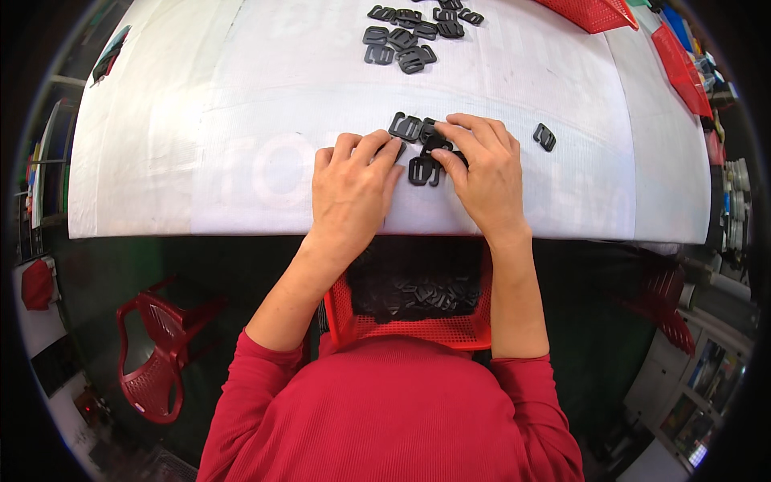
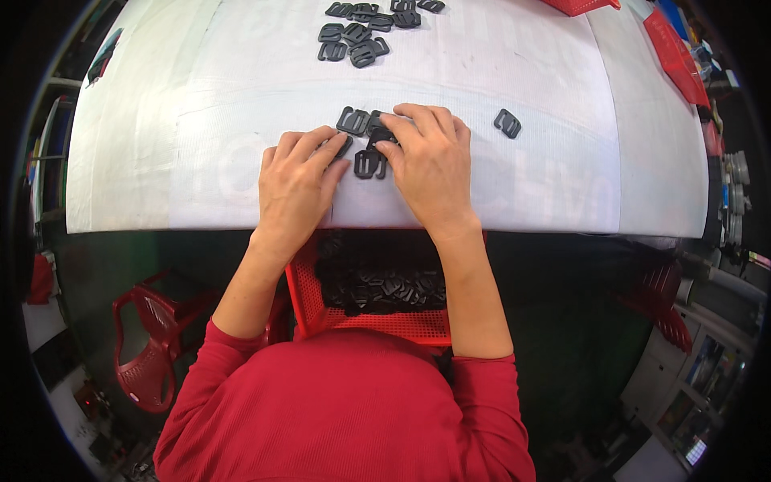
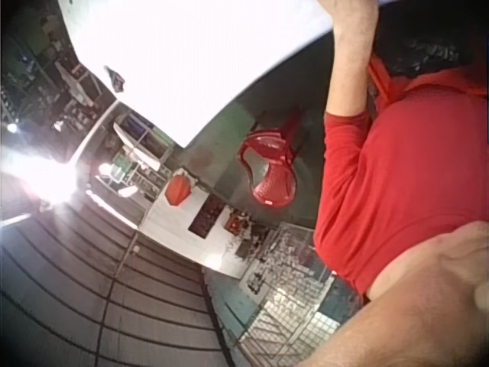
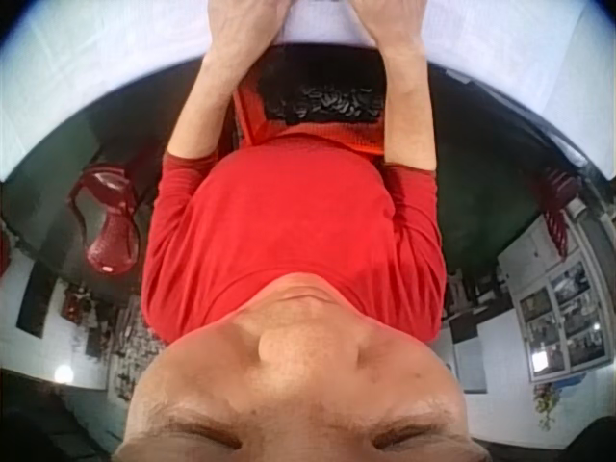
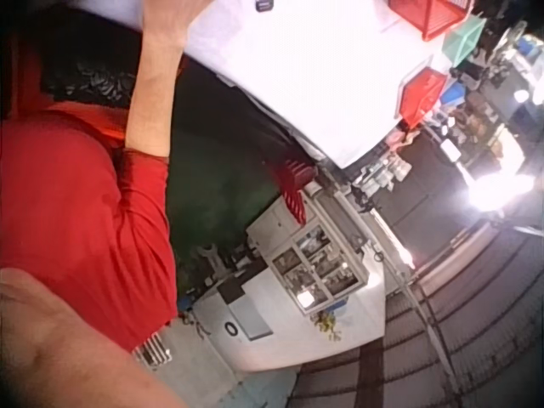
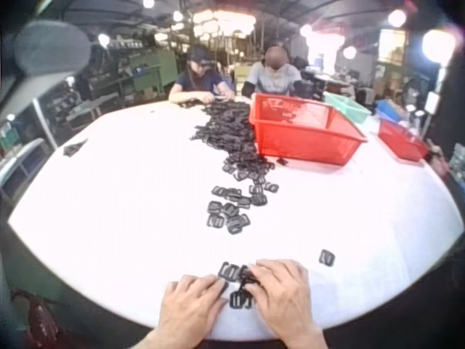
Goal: The person sorts small black plastic parts on a white table, picking them up and placing them into a red basket. They repeatedly gather the parts from the table surface and transfer them into the container.
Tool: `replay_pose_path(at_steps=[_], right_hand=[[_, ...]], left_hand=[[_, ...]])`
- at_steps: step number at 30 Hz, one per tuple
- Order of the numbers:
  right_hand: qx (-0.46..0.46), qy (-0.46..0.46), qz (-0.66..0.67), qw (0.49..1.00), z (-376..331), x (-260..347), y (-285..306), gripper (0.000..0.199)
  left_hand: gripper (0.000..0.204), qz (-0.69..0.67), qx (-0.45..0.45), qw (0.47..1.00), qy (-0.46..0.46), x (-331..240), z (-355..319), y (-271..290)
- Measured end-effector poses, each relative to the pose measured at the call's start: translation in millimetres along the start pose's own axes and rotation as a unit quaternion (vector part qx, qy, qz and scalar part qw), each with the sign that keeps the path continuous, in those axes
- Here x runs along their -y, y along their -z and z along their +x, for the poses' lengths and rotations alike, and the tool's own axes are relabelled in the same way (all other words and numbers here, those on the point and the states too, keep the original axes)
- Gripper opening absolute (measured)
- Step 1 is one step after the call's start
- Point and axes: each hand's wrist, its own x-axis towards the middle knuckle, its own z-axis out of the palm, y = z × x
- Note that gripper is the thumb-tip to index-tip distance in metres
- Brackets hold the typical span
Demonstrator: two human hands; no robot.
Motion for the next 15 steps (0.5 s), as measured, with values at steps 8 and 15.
replay_pose_path(at_steps=[8,15], right_hand=[[-0.015,-0.073,0.134,0.988,6,-3,18,0.012],[-0.087,-0.049,-0.010,0.995,7,-41,12,0.016]], left_hand=[[0.021,-0.142,0.091,0.955,0.246,18,22,20],[0.026,-0.012,-0.008,0.999,-0.039,12,24,-3]])
